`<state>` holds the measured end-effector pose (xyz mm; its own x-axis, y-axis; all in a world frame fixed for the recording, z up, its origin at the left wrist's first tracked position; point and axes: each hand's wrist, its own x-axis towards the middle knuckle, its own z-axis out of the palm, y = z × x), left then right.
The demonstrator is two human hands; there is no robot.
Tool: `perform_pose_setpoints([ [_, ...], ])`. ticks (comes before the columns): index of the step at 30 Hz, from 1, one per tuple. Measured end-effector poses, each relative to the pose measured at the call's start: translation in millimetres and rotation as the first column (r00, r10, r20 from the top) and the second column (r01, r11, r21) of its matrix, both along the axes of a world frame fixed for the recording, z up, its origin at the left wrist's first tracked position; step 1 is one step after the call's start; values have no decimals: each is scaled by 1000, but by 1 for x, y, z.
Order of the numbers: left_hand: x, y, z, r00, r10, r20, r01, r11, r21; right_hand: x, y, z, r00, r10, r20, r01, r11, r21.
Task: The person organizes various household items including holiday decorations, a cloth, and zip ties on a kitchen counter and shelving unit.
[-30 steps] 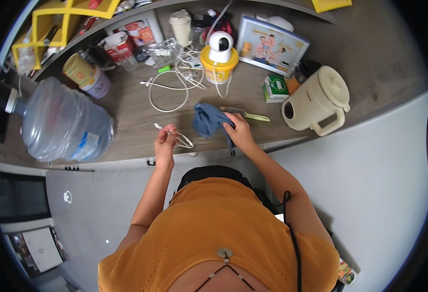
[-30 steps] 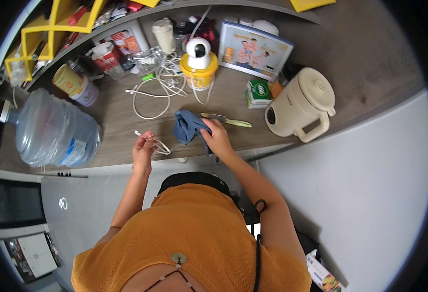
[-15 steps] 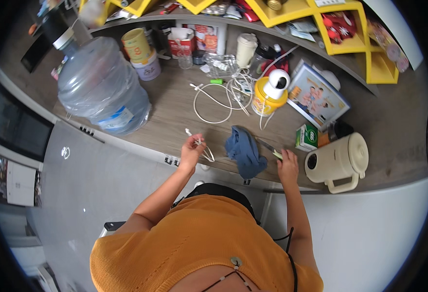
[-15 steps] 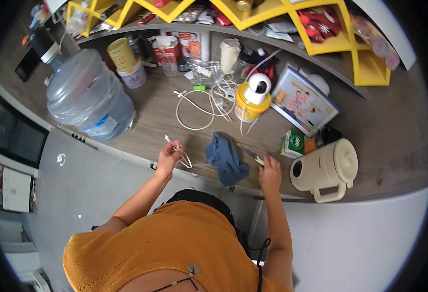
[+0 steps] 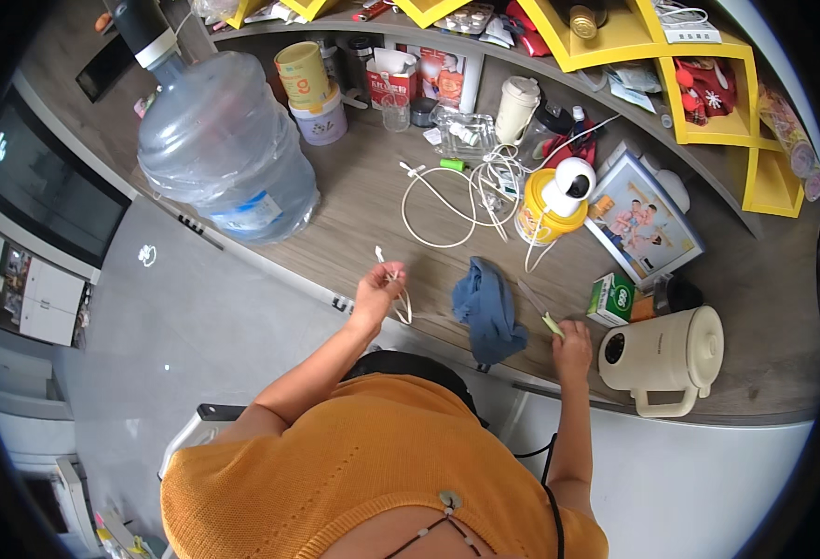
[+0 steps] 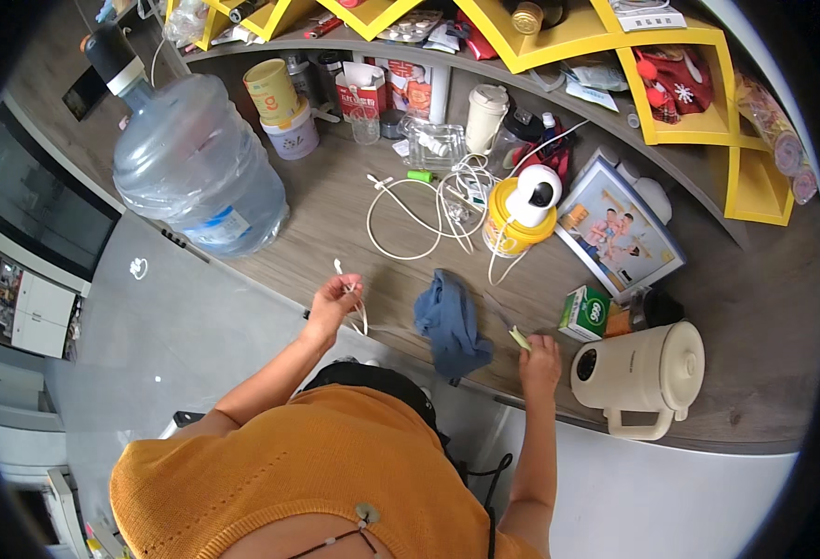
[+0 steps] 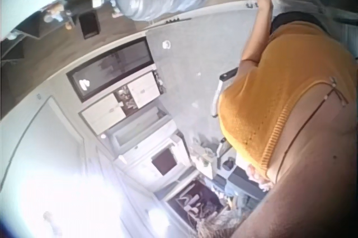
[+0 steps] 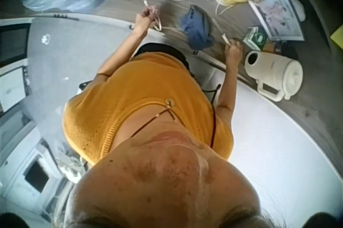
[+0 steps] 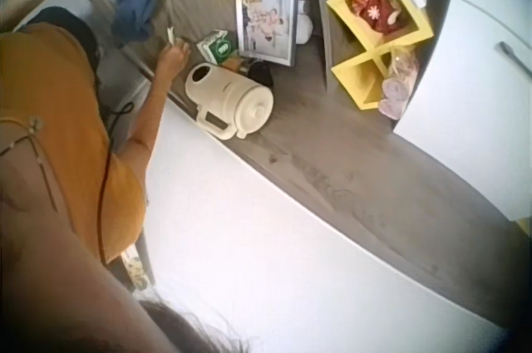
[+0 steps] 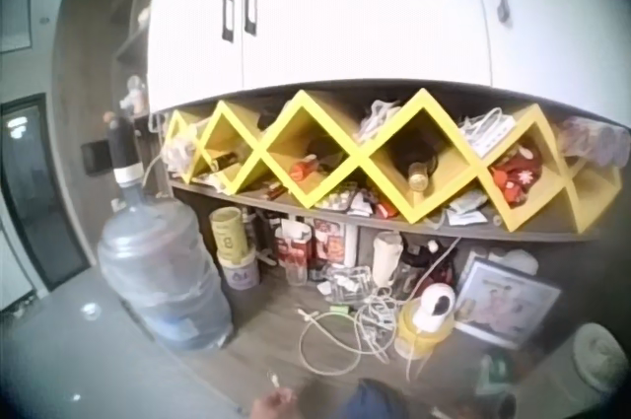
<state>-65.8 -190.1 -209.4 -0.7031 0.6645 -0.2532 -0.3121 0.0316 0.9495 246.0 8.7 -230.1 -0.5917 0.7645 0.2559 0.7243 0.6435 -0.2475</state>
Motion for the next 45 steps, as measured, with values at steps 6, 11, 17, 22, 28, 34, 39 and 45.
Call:
perform_pose_setpoints([
  [6,-31,1,14,993,-96,66,93,994,52,-3,-4,-13,990,-122,75,114,988,105],
  [11,-79,-15,17,976,-212,59,208,976,57,-14,-33,5,910,-402,97,390,912,127],
  [17,-168,-66,-9,954,-298,-25,299,952,68,-75,-108,20,805,-574,-151,577,816,-24],
  [22,-202,-78,-13,914,-403,-49,404,915,14,-164,-149,14,873,-321,-367,289,947,-140],
  [28,-220,-65,-28,838,-520,-168,524,851,-19,-229,-143,-27,859,-400,-320,258,877,-406],
  [34,-219,-58,-36,799,-544,-256,543,836,-79,-253,-137,-26,861,-438,-258,286,837,-466],
  [39,-209,-49,-39,827,-501,-255,488,865,-115,-256,-132,-15,939,-255,-231,199,950,-240],
  [45,-187,-44,-39,853,-464,-238,441,885,-149,-256,-127,-11,969,-152,-196,119,978,-171],
])
